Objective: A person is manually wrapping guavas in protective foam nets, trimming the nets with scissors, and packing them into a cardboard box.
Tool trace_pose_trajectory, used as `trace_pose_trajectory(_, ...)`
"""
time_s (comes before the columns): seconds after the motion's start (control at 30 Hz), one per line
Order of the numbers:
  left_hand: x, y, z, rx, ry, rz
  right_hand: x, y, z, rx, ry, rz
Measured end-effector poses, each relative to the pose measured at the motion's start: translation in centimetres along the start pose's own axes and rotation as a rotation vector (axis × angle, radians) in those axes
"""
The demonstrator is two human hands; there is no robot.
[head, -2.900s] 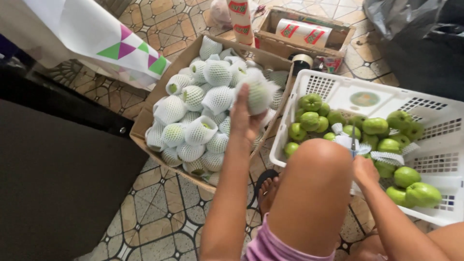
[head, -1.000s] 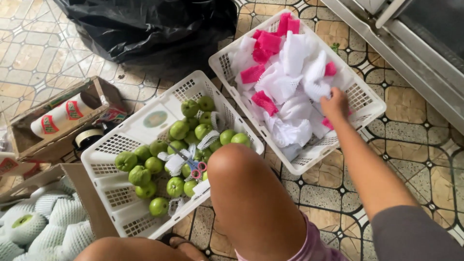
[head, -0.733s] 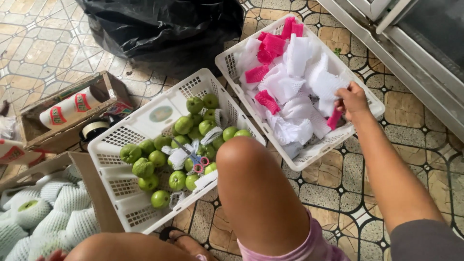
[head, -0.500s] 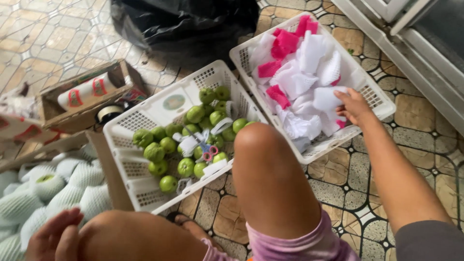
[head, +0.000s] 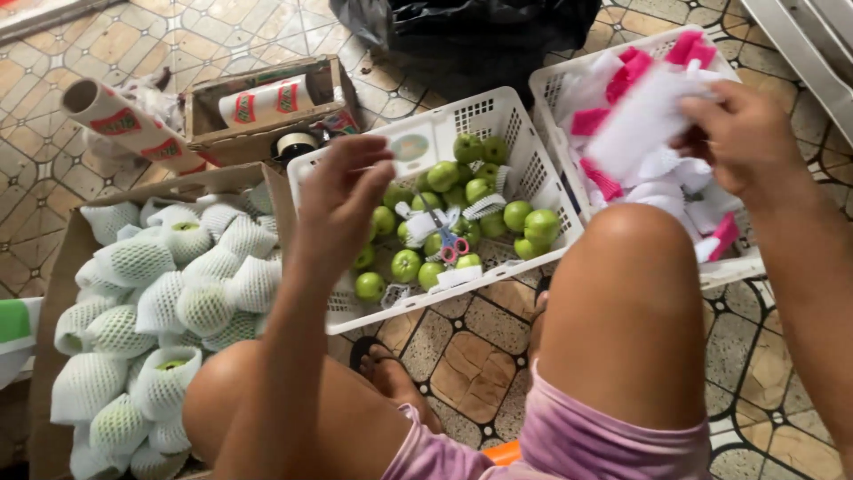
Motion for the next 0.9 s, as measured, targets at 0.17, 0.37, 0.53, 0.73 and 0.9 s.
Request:
trace_pose_trajectory(0.17,-0.7,-4.9,-2.2,-0.025,-0.069,0.053,2.5,-12.0,-16.2,-0.128,-0.557,-0.096)
trace_pose_trajectory(0.37,-0.9,-3.9,1.1,0.198,-0.036,-0.105,3.8,-13.2,-29.2,-0.171,-0.803,-0.12)
trace_pose_trajectory(0.53,-1.4,-3.8,2.8,-0.187,0.032,-0.166,5.6,-15.0,-34.0,-0.455,-0.888,-0.08)
trace_pose_trajectory(0.73,-2.9,-5.3,6.3,-0.24,0.252,-0.141,4.9,-14.8,-36.3,-0.656,-0.977,-0.241)
trace_pose_trajectory(0.9,-3.5,-5.7,6.5,-0.401,0.43,-0.211,2.2,-13.3,-37.0,-0.555,-0.872,-0.084)
Point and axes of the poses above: each hand's wrist, its own x-axis away from the middle knuckle, its own z-axis out of the back of the hand, y = z × x, the point moved 8 cm from there along -x, towards the middle knuckle, and after that the axes turned 4 degrees about -x, right-handed, at the moved point
